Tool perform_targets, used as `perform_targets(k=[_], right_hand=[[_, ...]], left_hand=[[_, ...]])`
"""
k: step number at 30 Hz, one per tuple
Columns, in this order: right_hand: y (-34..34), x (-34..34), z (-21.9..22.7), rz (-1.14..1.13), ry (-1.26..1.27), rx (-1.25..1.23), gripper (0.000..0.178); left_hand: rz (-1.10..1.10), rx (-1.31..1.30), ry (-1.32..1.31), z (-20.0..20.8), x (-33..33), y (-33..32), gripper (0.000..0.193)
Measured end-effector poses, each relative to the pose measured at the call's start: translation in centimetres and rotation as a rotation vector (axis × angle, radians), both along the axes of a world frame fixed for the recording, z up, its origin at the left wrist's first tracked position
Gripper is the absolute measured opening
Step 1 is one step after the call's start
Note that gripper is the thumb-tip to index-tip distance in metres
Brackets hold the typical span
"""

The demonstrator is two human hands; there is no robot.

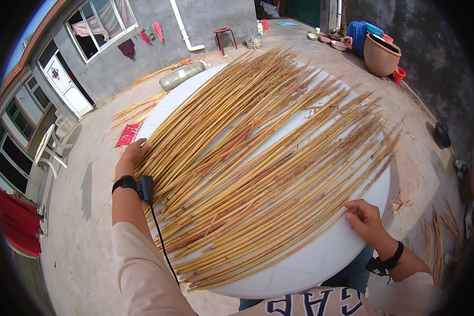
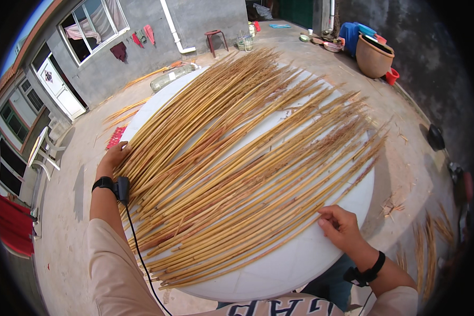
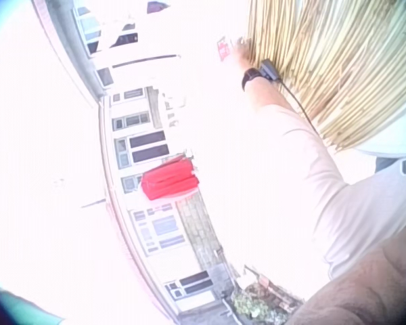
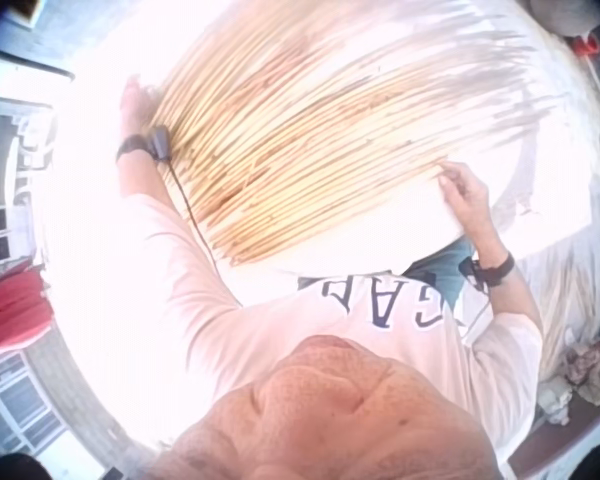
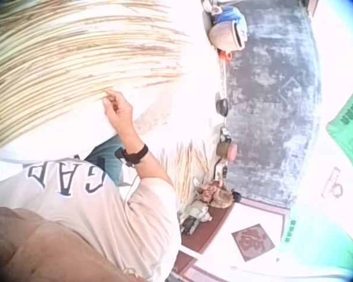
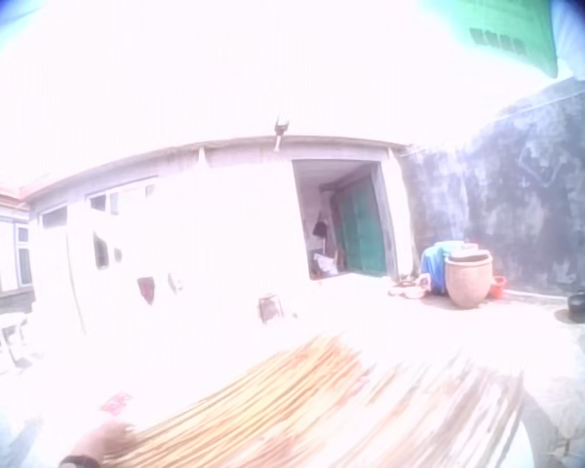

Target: The person sorts and arranges a large pile of thin wooden sticks on a white round table. They repeatedly pick up bundles of sticks, align them, and place them back on the table to create a neat stack.

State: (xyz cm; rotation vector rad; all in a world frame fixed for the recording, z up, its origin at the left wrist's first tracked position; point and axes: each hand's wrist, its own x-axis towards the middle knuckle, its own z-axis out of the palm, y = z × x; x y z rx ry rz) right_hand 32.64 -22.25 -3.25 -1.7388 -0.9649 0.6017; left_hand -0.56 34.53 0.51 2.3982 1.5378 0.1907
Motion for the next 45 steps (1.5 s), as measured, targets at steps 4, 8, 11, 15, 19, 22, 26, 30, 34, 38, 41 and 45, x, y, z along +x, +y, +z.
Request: perform_targets(k=[4,8,11,15,19,22,26,30,34,38,41,45], right_hand=[[-0.2,0.1,-0.5,-0.01,0.009,0.01,0.02],[-0.2,0.0,-0.1,0.002,0.005,-0.009,0.02],[-0.4,0.0,-0.6,-0.008,0.004,0.023,0.02],[-0.1,-0.1,-0.2,0.011,0.024,0.041,0.019],[0.2,-0.1,0.2,0.047,0.024,0.037,0.019],[-0.1,0.2,-0.2,0.045,-0.011,0.049,0.018],[0.4,-0.3,0.5,0.02,-0.062,0.035,0.015],[0.3,0.4,-1.2,0.022,-0.155,0.075,0.014],[-0.4,0.6,-1.1,0.02,-0.129,0.091,0.014],[-0.3,0.5,-0.8,0.04,-0.023,0.114,0.014],[-0.4,0.8,-1.1,0.049,0.052,0.126,0.014],[-0.8,0.9,-1.1,0.038,0.053,0.121,0.015]], left_hand=[[-0.014,0.056,-0.024,-1.5,-0.3,1.1,0.06],[0.01,0.086,0.021,-1.9,-0.4,0.6,0.066],[0.043,0.344,0.134,-0.4,1.3,-1.7,0.069],[-0.05,0.736,-0.08,2.2,3.3,-4.3,0.065],[-0.265,0.902,-0.408,6.4,6.0,-11.5,0.053],[-0.401,0.721,-0.513,8.9,8.5,-20.4,0.05],[-0.623,0.473,-0.408,11.7,8.5,-30.1,0.054],[-0.727,0.14,-0.273,10.8,7.6,-34.4,0.06],[-0.721,-0.046,-0.069,6.6,5.7,-38.6,0.066],[-0.742,0.171,0.108,1.1,5.2,-42.7,0.078],[-0.626,0.311,0.147,-2.2,5.5,-43.3,0.091],[-0.541,0.321,0.135,-4.2,5.0,-43.1,0.092]])
